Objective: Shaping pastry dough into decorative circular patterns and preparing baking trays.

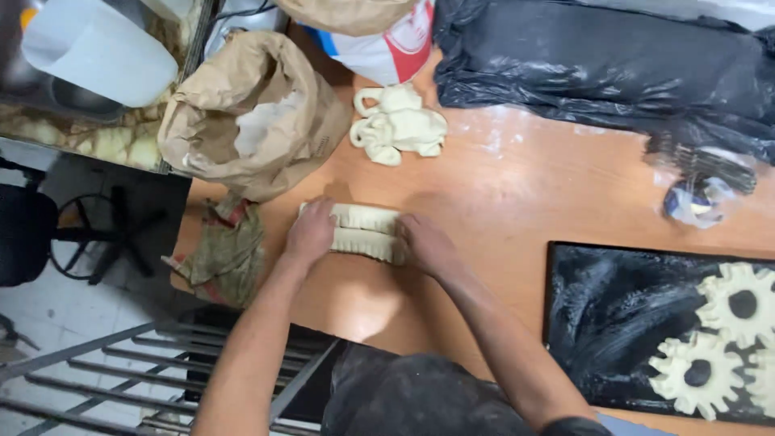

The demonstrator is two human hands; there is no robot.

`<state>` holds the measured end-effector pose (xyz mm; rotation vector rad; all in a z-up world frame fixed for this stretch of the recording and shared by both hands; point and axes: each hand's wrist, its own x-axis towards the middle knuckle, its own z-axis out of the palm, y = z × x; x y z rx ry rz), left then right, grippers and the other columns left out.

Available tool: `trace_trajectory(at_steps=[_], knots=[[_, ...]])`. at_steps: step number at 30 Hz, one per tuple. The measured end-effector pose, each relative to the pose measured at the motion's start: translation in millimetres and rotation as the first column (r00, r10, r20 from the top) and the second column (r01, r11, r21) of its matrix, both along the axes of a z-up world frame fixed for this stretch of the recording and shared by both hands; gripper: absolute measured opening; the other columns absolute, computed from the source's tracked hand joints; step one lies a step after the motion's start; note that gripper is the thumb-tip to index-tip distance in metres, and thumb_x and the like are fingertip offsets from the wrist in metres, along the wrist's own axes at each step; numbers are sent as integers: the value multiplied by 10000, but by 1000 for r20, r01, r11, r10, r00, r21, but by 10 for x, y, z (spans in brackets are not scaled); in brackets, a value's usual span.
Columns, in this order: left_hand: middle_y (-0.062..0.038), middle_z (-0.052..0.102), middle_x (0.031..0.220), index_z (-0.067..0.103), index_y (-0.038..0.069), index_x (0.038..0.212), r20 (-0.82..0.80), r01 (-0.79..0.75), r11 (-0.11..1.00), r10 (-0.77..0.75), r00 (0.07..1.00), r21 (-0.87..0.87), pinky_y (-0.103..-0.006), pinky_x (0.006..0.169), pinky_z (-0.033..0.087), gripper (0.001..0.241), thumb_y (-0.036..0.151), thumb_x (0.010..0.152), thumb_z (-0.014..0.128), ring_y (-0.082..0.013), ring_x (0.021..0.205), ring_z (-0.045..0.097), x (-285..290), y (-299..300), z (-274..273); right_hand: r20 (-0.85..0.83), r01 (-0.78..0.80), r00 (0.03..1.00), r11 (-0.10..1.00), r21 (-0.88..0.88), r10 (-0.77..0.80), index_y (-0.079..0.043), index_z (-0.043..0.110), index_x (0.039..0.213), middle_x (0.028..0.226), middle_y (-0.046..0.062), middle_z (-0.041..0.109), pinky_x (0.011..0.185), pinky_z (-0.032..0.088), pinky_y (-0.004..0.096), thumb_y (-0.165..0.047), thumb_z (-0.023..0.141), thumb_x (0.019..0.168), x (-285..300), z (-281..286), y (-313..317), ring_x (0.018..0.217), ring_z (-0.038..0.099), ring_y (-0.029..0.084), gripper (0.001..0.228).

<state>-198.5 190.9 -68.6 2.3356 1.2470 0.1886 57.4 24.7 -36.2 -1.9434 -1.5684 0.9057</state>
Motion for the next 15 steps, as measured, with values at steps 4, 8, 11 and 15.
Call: trace_trajectory(at_steps=[4, 8, 11, 15], knots=[[-250, 532, 1452, 562, -20, 1341, -124, 210, 978, -210, 970, -16, -475, 1098, 376, 509, 190, 886, 650, -430, 1335, 469, 172, 488, 327, 148, -24, 989, 999, 34, 19, -74, 572, 1328, 1243, 195, 626, 1004, 474, 483, -290, 727, 840, -413, -206, 841, 1175, 579, 398, 555], [-147, 568, 1399, 657, 118, 1237, -495, 224, 898, -401, 771, -379, -496, 1209, 284, 437, 356, 873, 705, -319, 1368, 476, 449, 607, 764, 151, -170, 963, 939, -300, 222, -142, 680, 1178, 1195, 152, 662, 1024, 460, 482, -454, 794, 790, -509, -46, 1110, 1184, 584, 365, 511], [-131, 687, 1228, 705, 118, 1118, -208, 453, 806, -552, 807, -380, -401, 1025, 517, 398, 317, 773, 717, -303, 1199, 623, 100, 734, 354, 34, -288, 956, 955, -73, 291, -90, 696, 1094, 1142, 173, 695, 887, 538, 471, -444, 757, 819, -390, 2, 925, 1050, 652, 378, 453], [-147, 746, 1085, 685, 116, 1134, -98, 371, 688, -540, 836, -624, -437, 878, 549, 412, 287, 759, 691, -320, 1009, 703, 432, 428, 1130, -213, -175, 969, 957, -231, 125, -100, 656, 1173, 979, 156, 745, 806, 550, 477, -506, 668, 898, -165, 742, 283, 910, 706, 356, 491]])
